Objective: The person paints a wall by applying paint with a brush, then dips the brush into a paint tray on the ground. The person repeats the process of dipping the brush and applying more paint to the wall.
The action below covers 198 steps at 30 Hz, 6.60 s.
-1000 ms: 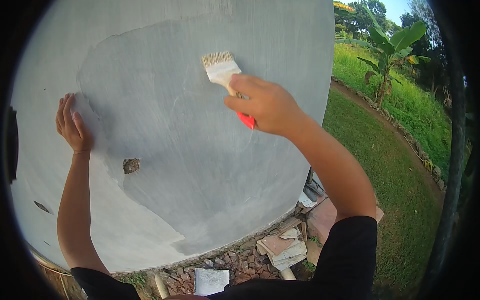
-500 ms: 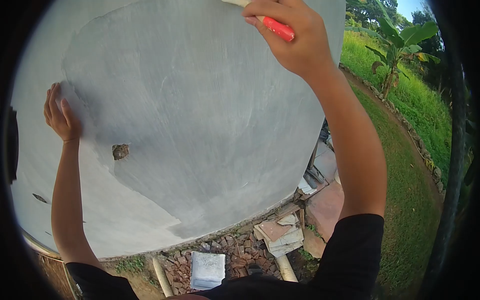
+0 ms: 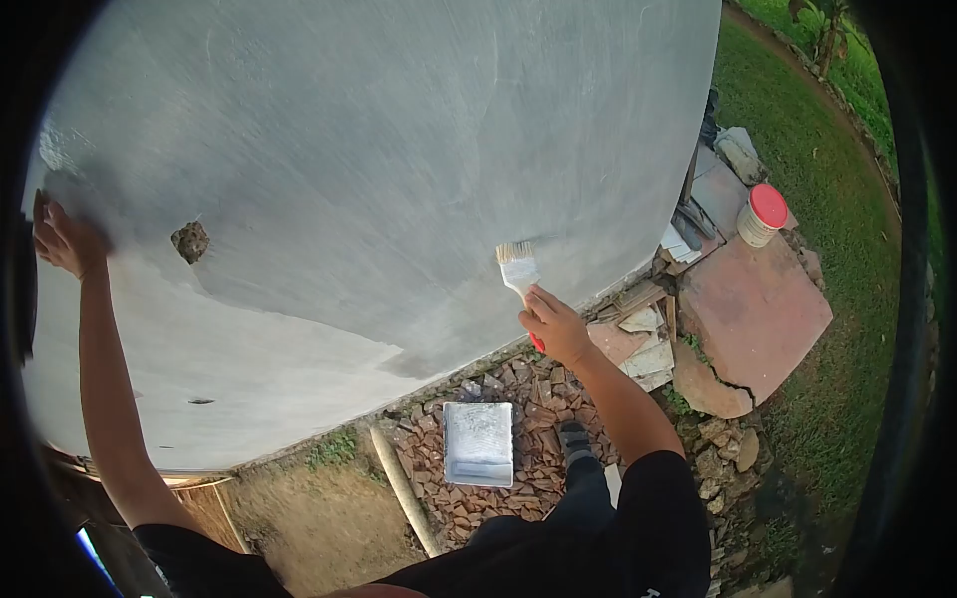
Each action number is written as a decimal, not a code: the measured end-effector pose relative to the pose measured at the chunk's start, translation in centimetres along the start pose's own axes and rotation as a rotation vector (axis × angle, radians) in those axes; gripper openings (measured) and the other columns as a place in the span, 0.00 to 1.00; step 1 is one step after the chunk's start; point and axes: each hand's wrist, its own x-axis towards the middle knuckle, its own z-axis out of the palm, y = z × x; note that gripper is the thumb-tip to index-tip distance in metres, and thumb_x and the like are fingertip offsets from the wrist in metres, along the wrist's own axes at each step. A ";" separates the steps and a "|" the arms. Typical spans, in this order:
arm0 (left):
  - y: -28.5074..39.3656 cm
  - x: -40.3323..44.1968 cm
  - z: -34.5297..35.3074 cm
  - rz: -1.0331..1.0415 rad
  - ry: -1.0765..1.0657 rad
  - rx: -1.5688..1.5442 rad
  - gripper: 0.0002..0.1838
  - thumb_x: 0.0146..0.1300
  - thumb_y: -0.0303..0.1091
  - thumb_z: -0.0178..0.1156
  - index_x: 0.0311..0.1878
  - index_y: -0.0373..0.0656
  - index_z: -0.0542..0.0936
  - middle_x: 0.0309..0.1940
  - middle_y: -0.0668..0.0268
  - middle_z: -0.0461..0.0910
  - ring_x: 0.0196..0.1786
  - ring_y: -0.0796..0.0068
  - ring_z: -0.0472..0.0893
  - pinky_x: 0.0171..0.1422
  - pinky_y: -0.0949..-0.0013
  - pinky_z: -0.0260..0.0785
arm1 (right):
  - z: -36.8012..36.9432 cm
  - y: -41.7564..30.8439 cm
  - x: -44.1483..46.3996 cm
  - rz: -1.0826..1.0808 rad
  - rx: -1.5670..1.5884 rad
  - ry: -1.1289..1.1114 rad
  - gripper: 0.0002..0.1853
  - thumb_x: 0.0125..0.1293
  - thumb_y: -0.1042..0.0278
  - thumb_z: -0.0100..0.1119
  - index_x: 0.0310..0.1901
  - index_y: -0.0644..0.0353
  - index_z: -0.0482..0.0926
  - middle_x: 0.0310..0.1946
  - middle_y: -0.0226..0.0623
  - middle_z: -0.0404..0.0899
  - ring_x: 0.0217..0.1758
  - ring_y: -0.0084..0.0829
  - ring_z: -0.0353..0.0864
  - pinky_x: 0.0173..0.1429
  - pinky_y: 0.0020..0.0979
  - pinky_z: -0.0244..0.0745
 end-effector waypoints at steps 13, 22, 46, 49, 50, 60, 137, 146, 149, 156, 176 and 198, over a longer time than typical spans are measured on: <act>7.4 -62.3 -49.6 -1.553 -1.849 -0.080 0.34 0.72 0.49 0.41 0.72 0.36 0.49 0.58 0.47 0.70 0.59 0.52 0.71 0.63 0.57 0.62 | 9.1 -25.1 -25.0 1.839 1.016 -0.263 0.07 0.64 0.68 0.61 0.39 0.62 0.78 0.32 0.34 0.76 0.35 0.28 0.80 0.36 0.30 0.81; 20.3 -68.7 -75.2 -1.812 -2.194 0.137 0.28 0.67 0.50 0.45 0.66 0.45 0.63 0.61 0.57 0.70 0.64 0.56 0.66 0.68 0.49 0.51 | 19.6 -32.4 -41.8 1.750 0.804 -0.786 0.13 0.65 0.62 0.60 0.45 0.62 0.77 0.39 0.37 0.77 0.46 0.33 0.80 0.43 0.32 0.81; 27.9 -69.9 -77.7 -1.807 -1.905 0.295 0.17 0.62 0.41 0.50 0.51 0.46 0.75 0.45 0.63 0.77 0.51 0.60 0.74 0.57 0.57 0.60 | 38.4 -30.1 -46.4 0.968 0.471 -1.110 0.10 0.59 0.65 0.62 0.42 0.55 0.82 0.38 0.42 0.82 0.42 0.37 0.82 0.45 0.31 0.74; 28.2 -69.9 -78.0 -1.783 -1.932 0.292 0.16 0.61 0.41 0.51 0.50 0.47 0.75 0.45 0.63 0.77 0.51 0.61 0.74 0.57 0.57 0.60 | 38.6 -29.0 -45.9 0.881 0.516 -1.088 0.11 0.59 0.64 0.63 0.43 0.55 0.82 0.39 0.41 0.82 0.42 0.39 0.82 0.46 0.32 0.75; 28.4 -70.0 -78.1 -1.783 -1.939 0.289 0.16 0.61 0.41 0.51 0.50 0.47 0.75 0.45 0.63 0.77 0.51 0.61 0.74 0.57 0.57 0.60 | 38.7 -28.5 -45.8 0.742 0.445 -1.123 0.12 0.59 0.63 0.61 0.44 0.55 0.81 0.39 0.37 0.82 0.42 0.41 0.81 0.44 0.35 0.75; 29.7 -70.2 -78.3 -1.824 -1.932 0.280 0.15 0.60 0.41 0.52 0.49 0.48 0.76 0.43 0.65 0.78 0.50 0.62 0.75 0.55 0.59 0.60 | 39.2 -30.7 -46.9 0.014 0.134 -1.137 0.08 0.57 0.64 0.59 0.39 0.49 0.76 0.31 0.30 0.75 0.38 0.34 0.79 0.41 0.38 0.73; 2.1 8.0 -0.2 -0.076 0.197 0.080 0.21 0.69 0.43 0.38 0.58 0.48 0.72 0.62 0.66 0.69 0.70 0.64 0.61 0.73 0.58 0.45 | -44.5 -7.3 49.9 -0.360 -0.015 0.626 0.07 0.58 0.71 0.64 0.39 0.59 0.82 0.32 0.33 0.81 0.34 0.24 0.78 0.39 0.27 0.73; 2.1 7.9 -0.2 -0.077 0.200 0.095 0.21 0.68 0.43 0.39 0.58 0.49 0.73 0.62 0.67 0.70 0.70 0.64 0.61 0.73 0.58 0.46 | -39.0 -7.6 39.8 -0.409 -0.071 0.062 0.06 0.54 0.75 0.65 0.34 0.56 0.80 0.29 0.34 0.78 0.33 0.34 0.79 0.38 0.29 0.73; 2.2 7.8 -0.3 -0.067 0.204 0.098 0.21 0.69 0.42 0.38 0.58 0.48 0.73 0.63 0.66 0.70 0.70 0.63 0.62 0.73 0.59 0.47 | -43.5 -8.5 45.5 -0.245 -0.095 0.114 0.04 0.55 0.72 0.65 0.33 0.58 0.81 0.29 0.35 0.79 0.31 0.29 0.77 0.36 0.28 0.70; 2.1 7.8 -0.2 -0.077 0.192 0.104 0.21 0.69 0.43 0.38 0.58 0.49 0.73 0.62 0.67 0.70 0.70 0.64 0.62 0.73 0.59 0.47 | -47.0 -8.6 51.8 -0.315 -0.090 0.583 0.05 0.56 0.70 0.65 0.35 0.58 0.82 0.32 0.32 0.81 0.34 0.27 0.77 0.40 0.28 0.71; 2.0 7.7 -0.1 -0.074 0.199 0.090 0.19 0.67 0.41 0.42 0.56 0.49 0.74 0.62 0.68 0.70 0.69 0.65 0.63 0.72 0.60 0.48 | -39.8 -8.0 42.0 -0.308 -0.039 0.019 0.05 0.55 0.74 0.64 0.34 0.57 0.81 0.29 0.32 0.79 0.33 0.30 0.79 0.40 0.28 0.71; 1.8 7.7 0.1 -0.089 0.211 0.099 0.18 0.67 0.40 0.42 0.56 0.50 0.74 0.61 0.68 0.71 0.69 0.65 0.63 0.72 0.60 0.48 | -45.7 -8.8 48.9 -0.178 -0.005 0.319 0.06 0.58 0.71 0.65 0.37 0.60 0.81 0.34 0.34 0.80 0.37 0.27 0.78 0.43 0.26 0.71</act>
